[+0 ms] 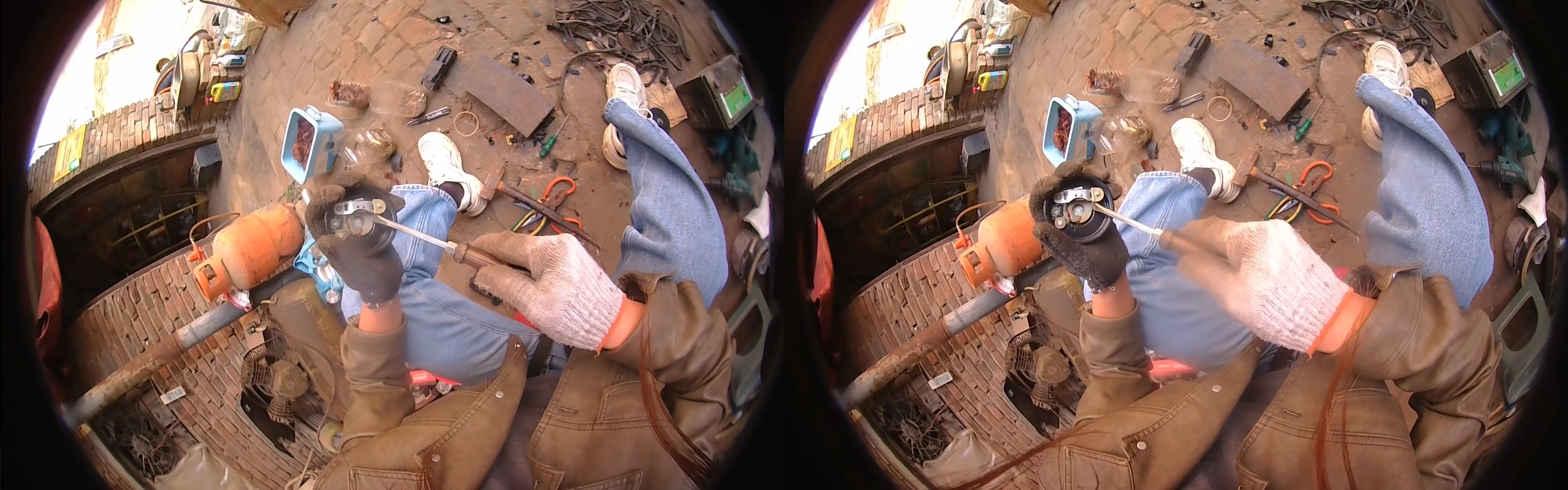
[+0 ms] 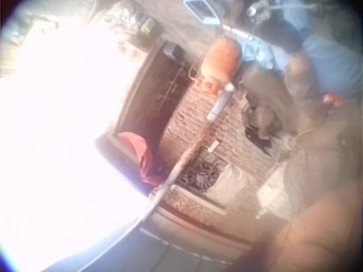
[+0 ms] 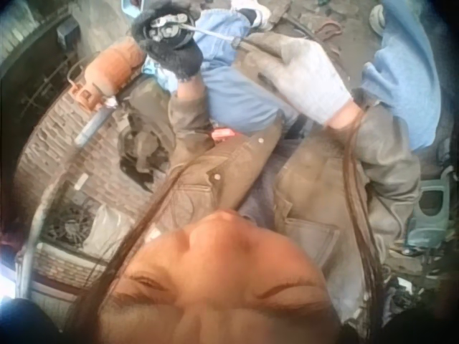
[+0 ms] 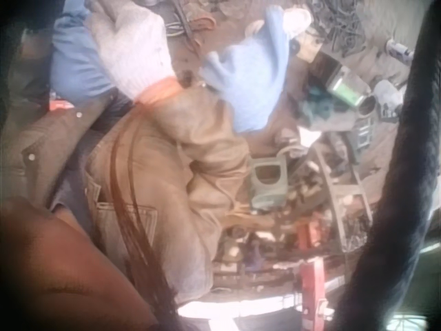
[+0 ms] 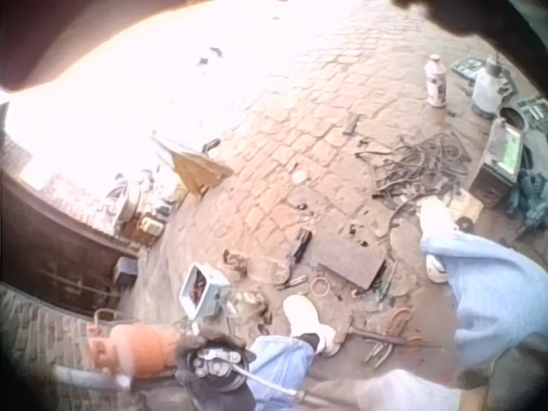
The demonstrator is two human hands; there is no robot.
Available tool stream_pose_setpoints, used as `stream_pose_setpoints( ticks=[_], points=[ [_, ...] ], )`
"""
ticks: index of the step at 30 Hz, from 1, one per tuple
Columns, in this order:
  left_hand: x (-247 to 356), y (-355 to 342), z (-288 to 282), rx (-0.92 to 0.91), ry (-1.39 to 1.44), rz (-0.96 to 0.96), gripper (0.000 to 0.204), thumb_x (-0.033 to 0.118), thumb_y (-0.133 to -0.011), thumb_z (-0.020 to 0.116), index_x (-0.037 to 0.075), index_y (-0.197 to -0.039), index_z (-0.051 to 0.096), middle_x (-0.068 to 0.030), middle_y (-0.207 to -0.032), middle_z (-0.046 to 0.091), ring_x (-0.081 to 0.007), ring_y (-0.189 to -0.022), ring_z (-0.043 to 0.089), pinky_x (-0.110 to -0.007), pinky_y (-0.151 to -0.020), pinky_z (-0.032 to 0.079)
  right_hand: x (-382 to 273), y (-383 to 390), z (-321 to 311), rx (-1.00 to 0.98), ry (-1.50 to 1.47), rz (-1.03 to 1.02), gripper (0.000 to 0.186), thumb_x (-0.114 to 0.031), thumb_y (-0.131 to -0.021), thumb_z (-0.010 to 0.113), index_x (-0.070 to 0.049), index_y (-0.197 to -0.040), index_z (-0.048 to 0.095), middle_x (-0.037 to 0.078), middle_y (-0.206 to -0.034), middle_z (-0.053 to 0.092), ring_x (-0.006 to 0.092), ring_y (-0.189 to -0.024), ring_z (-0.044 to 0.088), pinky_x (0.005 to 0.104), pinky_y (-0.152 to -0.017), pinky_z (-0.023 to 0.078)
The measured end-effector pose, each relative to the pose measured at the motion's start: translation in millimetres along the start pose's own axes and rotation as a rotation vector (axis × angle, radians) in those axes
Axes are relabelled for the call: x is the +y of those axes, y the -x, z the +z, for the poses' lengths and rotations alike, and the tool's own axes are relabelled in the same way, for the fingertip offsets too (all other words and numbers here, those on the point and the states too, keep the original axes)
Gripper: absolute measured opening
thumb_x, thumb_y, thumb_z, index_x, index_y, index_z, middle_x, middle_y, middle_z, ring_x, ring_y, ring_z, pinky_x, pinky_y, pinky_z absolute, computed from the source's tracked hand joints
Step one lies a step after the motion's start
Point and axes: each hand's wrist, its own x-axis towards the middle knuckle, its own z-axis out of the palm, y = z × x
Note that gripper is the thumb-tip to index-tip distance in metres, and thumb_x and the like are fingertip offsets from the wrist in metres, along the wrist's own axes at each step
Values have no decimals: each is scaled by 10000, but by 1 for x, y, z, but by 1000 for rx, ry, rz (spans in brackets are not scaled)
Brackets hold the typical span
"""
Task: The person sits on the ground and uses a screwdriver and hammer to adjust and secure components inside a small circular mechanical part. They repeatedly tap the part with the hammer and manipulate internal pieces with the screwdriver.
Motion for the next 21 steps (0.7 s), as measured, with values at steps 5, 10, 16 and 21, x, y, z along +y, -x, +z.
stream_pose_setpoints(
  ticks=[5,10,16,21],
  points=[
    [0,-5,1,27,525,-70,454,346,-1003,461,-34,-1251,486,-191,-1224,578,-280,-1061,622,-359,-809,581,1,2,4,-90,-110,111,367,-198,-931,615,13,-1229,640,57,-809,662,76,-679,564,257,-626,495],
    [-10,-11,6,269,83,146,510,373,-1004,444,-50,-1284,483,-200,-1190,611,-297,-1050,633,-380,-824,585,9,-7,19,-43,-74,-39,381,-197,-932,608,23,-1243,628,42,-765,626,77,-655,570,265,-595,485],
    [-19,-21,-2,310,-36,-61,328,170,-1001,430,-60,-1187,570,-187,-1165,621,-270,-1025,636,-351,-866,562,17,-8,23,-49,-267,183,365,-211,-959,602,30,-1232,633,42,-823,651,68,-688,584,255,-625,493],
    [-26,-27,-6,241,258,-122,325,176,-996,438,-49,-1184,576,-177,-1143,636,-256,-1006,634,-344,-862,553,24,-14,27,-44,-218,143,393,-225,-968,591,49,-1249,612,56,-797,649,69,-633,592,260,-578,488]
  ],
)
